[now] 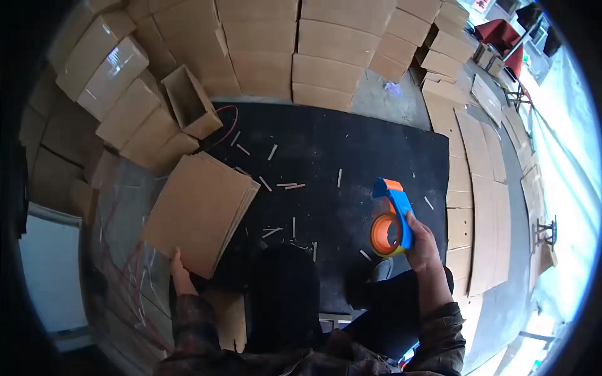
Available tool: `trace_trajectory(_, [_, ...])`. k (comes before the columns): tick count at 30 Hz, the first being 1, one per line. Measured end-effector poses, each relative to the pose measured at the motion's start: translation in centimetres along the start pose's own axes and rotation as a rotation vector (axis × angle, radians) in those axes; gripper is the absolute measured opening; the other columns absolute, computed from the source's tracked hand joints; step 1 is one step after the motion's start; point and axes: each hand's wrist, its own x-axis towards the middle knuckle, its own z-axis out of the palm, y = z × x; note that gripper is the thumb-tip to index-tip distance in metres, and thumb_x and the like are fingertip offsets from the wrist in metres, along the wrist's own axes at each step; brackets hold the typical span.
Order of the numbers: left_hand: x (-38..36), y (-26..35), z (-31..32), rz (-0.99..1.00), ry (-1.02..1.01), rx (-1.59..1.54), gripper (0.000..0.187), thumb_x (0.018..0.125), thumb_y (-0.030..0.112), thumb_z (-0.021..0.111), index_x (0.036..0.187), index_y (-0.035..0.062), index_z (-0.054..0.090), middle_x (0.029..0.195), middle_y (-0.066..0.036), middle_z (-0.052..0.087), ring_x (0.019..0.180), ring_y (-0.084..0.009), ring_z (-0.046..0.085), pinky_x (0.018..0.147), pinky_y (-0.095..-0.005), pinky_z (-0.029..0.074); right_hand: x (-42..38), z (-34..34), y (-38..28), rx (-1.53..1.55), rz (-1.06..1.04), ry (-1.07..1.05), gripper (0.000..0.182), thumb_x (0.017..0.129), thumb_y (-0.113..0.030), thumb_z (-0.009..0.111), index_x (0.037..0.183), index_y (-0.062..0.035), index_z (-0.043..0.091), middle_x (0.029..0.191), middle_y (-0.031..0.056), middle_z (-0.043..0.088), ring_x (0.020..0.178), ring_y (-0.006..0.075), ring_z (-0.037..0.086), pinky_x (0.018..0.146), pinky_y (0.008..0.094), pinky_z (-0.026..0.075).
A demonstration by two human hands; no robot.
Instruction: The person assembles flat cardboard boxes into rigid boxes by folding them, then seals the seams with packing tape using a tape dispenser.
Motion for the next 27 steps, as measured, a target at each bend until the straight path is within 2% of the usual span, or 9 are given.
trace_trajectory(2, [-3.3, 5.8, 0.9, 0.018, -0.476, -0.006, 0.054, 0.084, 0.02, 0.07, 0.132, 0.0043, 0.05, 0.124, -0.01, 0.058, 0.11, -0.0277, 0.057, 0.091, -0.042, 0.049, 0.8, 1.8, 1.8, -0.028, -0.001, -0.033, 0.048, 0.092, -0.035, 0.063, 0.119, 0.0037, 0.056, 0.101, 0.0063, 0.063, 0.091, 0.0141, 0.061, 0.087, 0.028, 0.047])
trace_trajectory(3, [-9.9, 1.9, 6.3, 0.069, -0.572, -0.112, 0.051, 0.084, 0.018, 0.069, 0.129, 0.0035, 0.051, 0.121, -0.008, 0.059, 0.108, -0.0265, 0.058, 0.089, -0.0405, 0.049, -0.9, 0.0, -4.6, -0.197, -0.099, -0.011, 0.045, 0.091, -0.033, 0.064, 0.116, 0.0036, 0.057, 0.098, 0.0062, 0.063, 0.089, 0.0133, 0.06, 0.084, 0.0271, 0.046])
trace_trajectory(8, [-17.4, 9.9, 11.9, 0.489, -0.573, 0.118, 0.046, 0.079, 0.007, 0.063, 0.124, 0.0007, 0.053, 0.113, -0.009, 0.061, 0.104, -0.0211, 0.059, 0.085, -0.0353, 0.048, -3.0, -1.5, -3.1, -0.486, -0.088, 0.024, 0.049, 0.088, -0.033, 0.067, 0.114, 0.0061, 0.055, 0.097, 0.0092, 0.062, 0.09, 0.0155, 0.06, 0.085, 0.0289, 0.046])
trace_trajectory(10, [-27.3, 13.9, 15.1, 0.646, -0.654, 0.128, 0.041, 0.079, 0.005, 0.059, 0.119, -0.0022, 0.055, 0.11, -0.013, 0.063, 0.102, -0.0212, 0.061, 0.087, -0.0341, 0.048, -2.7, -2.1, -3.1, -0.602, -0.182, 0.182, 0.053, 0.087, -0.032, 0.069, 0.115, 0.0089, 0.052, 0.099, 0.0114, 0.062, 0.09, 0.018, 0.06, 0.084, 0.0301, 0.047])
trace_trajectory(15, [-41.6, 16.1, 16.4, 0.98, -0.776, 0.271, 0.031, 0.086, 0.009, 0.058, 0.113, -0.0058, 0.056, 0.109, -0.017, 0.066, 0.097, -0.0237, 0.064, 0.084, -0.0349, 0.05, -2.9, -4.9, -3.0, -0.317, -0.392, 0.145, 0.051, 0.087, -0.017, 0.068, 0.132, -0.0042, 0.049, 0.115, 0.0122, 0.058, 0.098, 0.0189, 0.059, 0.086, 0.0301, 0.05])
trace_trajectory(17, [-44.7, 14.3, 16.2, 1.165, -0.744, 0.295, 0.031, 0.087, 0.009, 0.059, 0.115, -0.0041, 0.055, 0.103, -0.018, 0.068, 0.093, -0.0271, 0.067, 0.082, -0.0367, 0.051, -3.2, -5.5, -3.3, -0.329, -0.447, 0.035, 0.044, 0.091, -0.013, 0.063, 0.133, -0.0045, 0.053, 0.119, 0.0094, 0.06, 0.101, 0.0162, 0.06, 0.092, 0.0304, 0.047])
trace_trajectory(22, [-48.0, 2.7, 14.4, 1.458, -0.726, 0.22, 0.029, 0.086, 0.014, 0.063, 0.111, -0.0008, 0.059, 0.094, -0.02, 0.068, 0.087, -0.0374, 0.067, 0.074, -0.0423, 0.054, -4.0, -5.7, -3.6, -0.404, -0.527, 0.088, 0.019, 0.092, -0.016, 0.063, 0.102, -0.0032, 0.073, 0.093, 0.0025, 0.068, 0.087, 0.0102, 0.06, 0.082, 0.0258, 0.046])
trace_trajectory(24, [-46.5, -4.2, 13.4, 1.503, -0.769, 0.271, 0.029, 0.086, 0.017, 0.065, 0.108, -0.0012, 0.059, 0.094, -0.021, 0.067, 0.087, -0.039, 0.066, 0.073, -0.0438, 0.053, -4.1, -5.2, -4.0, -0.505, -0.562, 0.107, 0.02, 0.091, -0.02, 0.065, 0.098, -0.0029, 0.073, 0.085, 0.0038, 0.069, 0.08, 0.0086, 0.06, 0.075, 0.0261, 0.048])
trace_trajectory(27, [-42.6, -15.9, 11.4, 1.335, -0.817, 0.787, 0.034, 0.082, 0.021, 0.069, 0.107, -0.0002, 0.058, 0.091, -0.022, 0.065, 0.084, -0.0421, 0.063, 0.073, -0.0463, 0.052, -1.8, -4.6, -3.5, -0.844, -0.518, 0.164, 0.034, 0.089, -0.04, 0.063, 0.094, -0.0085, 0.074, 0.077, 0.0107, 0.069, 0.075, 0.0158, 0.066, 0.071, 0.0302, 0.05])
